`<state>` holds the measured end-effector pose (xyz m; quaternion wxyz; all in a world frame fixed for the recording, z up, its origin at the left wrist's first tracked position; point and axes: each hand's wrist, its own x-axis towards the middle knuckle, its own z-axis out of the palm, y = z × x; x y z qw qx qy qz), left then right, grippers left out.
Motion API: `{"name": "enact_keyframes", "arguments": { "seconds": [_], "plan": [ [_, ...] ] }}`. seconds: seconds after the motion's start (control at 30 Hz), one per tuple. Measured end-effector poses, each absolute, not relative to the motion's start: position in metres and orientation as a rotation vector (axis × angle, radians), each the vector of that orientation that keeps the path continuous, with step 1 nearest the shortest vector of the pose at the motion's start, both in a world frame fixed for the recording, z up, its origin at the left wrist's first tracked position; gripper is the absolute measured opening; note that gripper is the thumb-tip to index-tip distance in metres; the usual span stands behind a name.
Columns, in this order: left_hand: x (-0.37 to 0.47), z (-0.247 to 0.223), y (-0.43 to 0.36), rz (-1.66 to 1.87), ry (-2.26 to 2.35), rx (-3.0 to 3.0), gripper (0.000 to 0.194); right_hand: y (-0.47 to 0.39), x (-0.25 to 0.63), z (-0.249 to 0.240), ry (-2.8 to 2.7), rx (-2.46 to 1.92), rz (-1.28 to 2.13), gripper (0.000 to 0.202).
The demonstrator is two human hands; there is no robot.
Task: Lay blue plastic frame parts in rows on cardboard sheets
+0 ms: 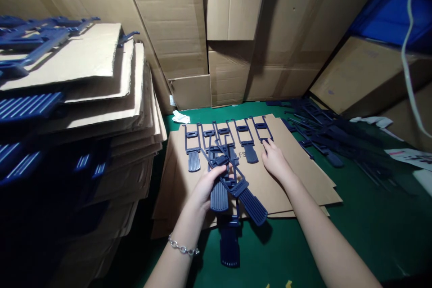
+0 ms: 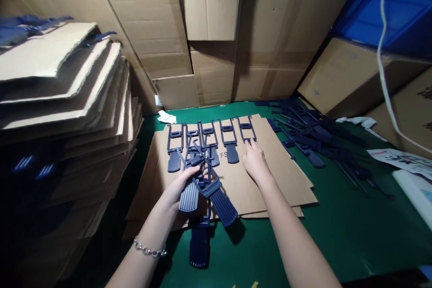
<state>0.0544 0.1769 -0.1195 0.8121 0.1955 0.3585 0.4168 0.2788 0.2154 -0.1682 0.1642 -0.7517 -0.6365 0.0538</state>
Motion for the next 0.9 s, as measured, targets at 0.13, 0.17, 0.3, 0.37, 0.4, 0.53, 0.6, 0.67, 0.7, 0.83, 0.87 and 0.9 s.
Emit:
{"name": "enact_keyframes", "arguments": {
  "seconds": [0.13,0.17,0.3,0.37,0.4,0.53,0.6,0.67,0.7,0.83,0.87,0.9],
  "plan": [
    [0.056,-0.118,0.176,0.894,0.787,0.422,0.022,0.217,0.276,-0.171,-1.847,-2.127,0.247,0.052],
    [0.056,-0.117,0.175,0.893,0.797,0.417,0.021,0.216,0.276,-0.171,-1.851,-2.120,0.263,0.053],
    [0.056,-0.116,0.175,0.891,0.820,0.414,0.020,0.212,0.278,-0.170,-1.880,-2.092,0.311,0.053],
    [0.056,-0.117,0.176,0.891,0.825,0.424,0.020,0.209,0.278,-0.170,-1.893,-2.091,0.328,0.054],
    [0.056,-0.117,0.176,0.889,0.829,0.427,0.020,0.208,0.278,-0.170,-1.894,-2.089,0.332,0.054],
    [0.056,-0.117,0.176,0.881,0.833,0.409,0.021,0.206,0.276,-0.170,-1.892,-2.070,0.345,0.053],
    [0.056,-0.116,0.175,0.884,0.844,0.402,0.021,0.204,0.273,-0.167,-1.893,-2.069,0.373,0.051],
    [0.057,-0.115,0.175,0.888,0.857,0.405,0.023,0.202,0.270,-0.162,-1.891,-2.095,0.422,0.052],
    [0.057,-0.114,0.175,0.888,0.858,0.409,0.023,0.200,0.269,-0.159,-1.895,-2.108,0.440,0.055],
    [0.057,-0.116,0.176,0.881,0.830,0.433,0.025,0.192,0.266,-0.149,-2.010,-2.037,0.437,0.072],
    [0.057,-0.117,0.176,0.877,0.830,0.438,0.026,0.190,0.265,-0.147,-2.049,-2.000,0.450,0.078],
    [0.057,-0.118,0.176,0.877,0.835,0.440,0.027,0.189,0.265,-0.147,-2.081,-1.972,0.475,0.083]
  ]
}}
